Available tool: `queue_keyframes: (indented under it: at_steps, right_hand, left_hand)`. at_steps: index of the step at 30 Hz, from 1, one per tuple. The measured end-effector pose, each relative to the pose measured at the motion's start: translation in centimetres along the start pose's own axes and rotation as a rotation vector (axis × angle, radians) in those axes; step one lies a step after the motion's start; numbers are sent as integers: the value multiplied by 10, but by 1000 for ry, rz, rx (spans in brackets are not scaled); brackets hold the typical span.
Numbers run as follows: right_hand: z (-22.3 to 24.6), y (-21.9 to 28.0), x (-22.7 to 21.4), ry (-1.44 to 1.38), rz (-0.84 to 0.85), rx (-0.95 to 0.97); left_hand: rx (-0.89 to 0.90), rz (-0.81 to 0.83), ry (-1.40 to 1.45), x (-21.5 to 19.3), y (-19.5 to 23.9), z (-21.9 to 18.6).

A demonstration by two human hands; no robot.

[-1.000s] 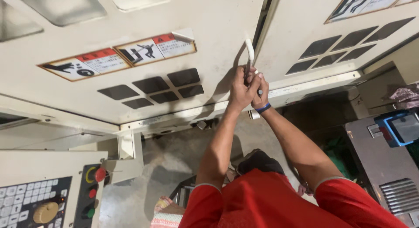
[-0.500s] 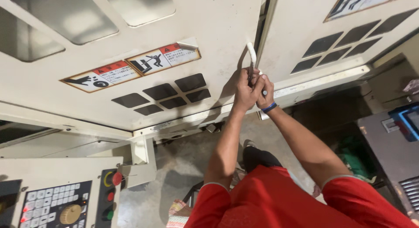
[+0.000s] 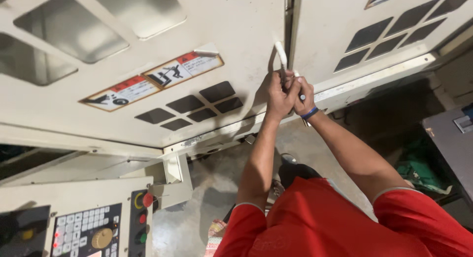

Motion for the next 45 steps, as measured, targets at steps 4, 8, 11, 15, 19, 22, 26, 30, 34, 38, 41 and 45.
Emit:
queue_keyframes:
  at_steps: [4, 8, 11, 15, 19, 22, 26, 30, 34, 38, 41, 45]
  right_hand:
    - [10, -10, -3, 14, 3, -63]
    - [7, 1, -2, -5, 22, 68]
    - [11, -7, 0, 5, 5, -65]
    - [8, -4, 2, 1, -16, 19]
    - [7, -4, 2, -37, 10, 17]
    - [5, -2, 1, -19, -5, -9]
    - [0, -4, 3, 27, -31, -45]
    - [-9, -2, 2, 41, -55, -85]
    - [-15, -2, 6, 8, -52, -53]
    - [-12, -2, 3, 46, -63, -17]
    - [-9, -1, 5, 7, -58, -9]
    - [-4, -3, 4, 14, -52, -73]
  left_hand:
    - [-12, 3, -20, 2, -7, 2]
    - [-37, 7, -72, -1, 4, 5]
    - [-52, -5, -21, 0, -2, 3]
    - [1, 26, -45, -4, 0, 0]
    - [1, 58, -43, -7, -4, 1]
    - [12, 54, -38, -6, -2, -1]
    - [-27, 47, 19, -6, -4, -4]
    - [2, 32, -40, -4, -2, -7]
    - [19, 50, -82, -8, -3, -8]
    - [20, 44, -53, -4, -5, -6]
    - [33, 58, -102, -7, -4, -5]
    - [29, 76, -60, -7, -3, -4]
Point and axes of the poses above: each hand's wrist, its own y-axis away from the middle knuckle, its own x-axis out of the palm, z = x × y, the point moved 1 cm from there along -y, towards the middle knuckle, and after that the axes turned 11 degrees about x, right-handed, at the moved point
